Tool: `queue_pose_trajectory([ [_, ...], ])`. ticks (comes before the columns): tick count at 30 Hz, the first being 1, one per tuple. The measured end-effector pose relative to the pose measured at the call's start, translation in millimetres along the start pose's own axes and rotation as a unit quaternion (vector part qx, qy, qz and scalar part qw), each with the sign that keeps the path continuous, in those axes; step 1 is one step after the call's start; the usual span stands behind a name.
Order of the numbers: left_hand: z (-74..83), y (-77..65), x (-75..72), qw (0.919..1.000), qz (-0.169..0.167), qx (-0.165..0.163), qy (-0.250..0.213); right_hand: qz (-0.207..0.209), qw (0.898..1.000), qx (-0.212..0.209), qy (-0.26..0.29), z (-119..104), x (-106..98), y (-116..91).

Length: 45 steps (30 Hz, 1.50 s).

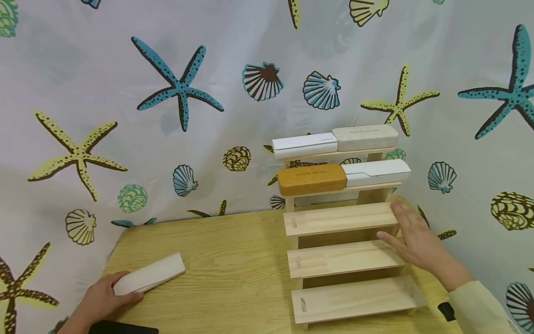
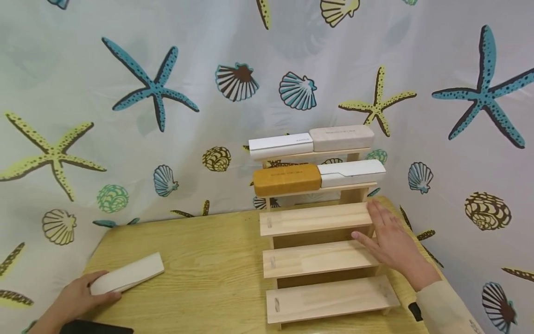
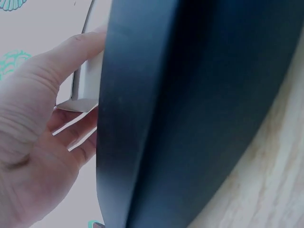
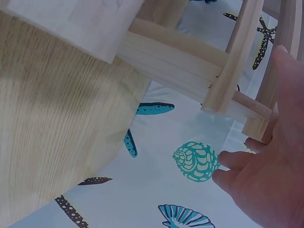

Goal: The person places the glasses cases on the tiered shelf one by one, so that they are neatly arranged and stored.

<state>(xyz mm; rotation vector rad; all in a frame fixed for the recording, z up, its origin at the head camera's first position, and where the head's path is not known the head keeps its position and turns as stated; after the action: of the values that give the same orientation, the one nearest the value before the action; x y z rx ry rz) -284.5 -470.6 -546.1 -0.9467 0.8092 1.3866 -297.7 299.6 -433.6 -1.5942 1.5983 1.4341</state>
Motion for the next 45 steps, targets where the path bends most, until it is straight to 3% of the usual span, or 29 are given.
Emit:
queue_pose_trajectory([
  [7,0.8,-4.6,-3.6,0.9997,0.004,-0.012,-0.021,-0.009,0.998,0.039,0.045,6.9,-1.3,-10.1],
  [15,26.0,-7.2,-23.9,0.9993,0.023,0.000,-0.031,0.031,0.998,0.054,-0.005,7.1,2.9,-31.7],
  [18,42.8,-9.0,-33.5,0.9988,0.035,0.014,-0.030,0.024,0.997,0.062,-0.025,5.1,9.5,-38.3],
  [23,72.6,-14.9,-49.0,0.9972,0.053,0.043,-0.032,-0.044,0.996,0.073,-0.005,2.7,27.2,-44.5],
  [30,123.9,-20.6,-62.6,0.9938,0.062,0.079,-0.048,-0.047,0.997,0.063,0.018,5.0,33.3,-48.3],
  [37,181.3,-19.0,-64.6,0.9833,0.091,0.133,-0.085,-0.049,0.997,0.061,0.027,8.0,37.3,-51.4],
  [45,229.2,-16.0,-52.1,0.9745,0.102,0.174,-0.099,-0.046,0.997,0.056,0.033,5.9,37.7,-51.3],
])
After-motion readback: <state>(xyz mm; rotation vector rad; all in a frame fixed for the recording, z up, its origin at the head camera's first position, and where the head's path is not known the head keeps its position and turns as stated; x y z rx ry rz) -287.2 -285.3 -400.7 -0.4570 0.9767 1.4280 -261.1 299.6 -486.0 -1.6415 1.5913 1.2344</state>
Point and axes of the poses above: each hand's wrist, its own y-axis towards the middle knuckle, its own x-axis out of the palm, z = x × y, the point moved 7 cm from there along y, towards the middle knuckle, and after that the axes turned 6 degrees about z, right-handed, at the moved point
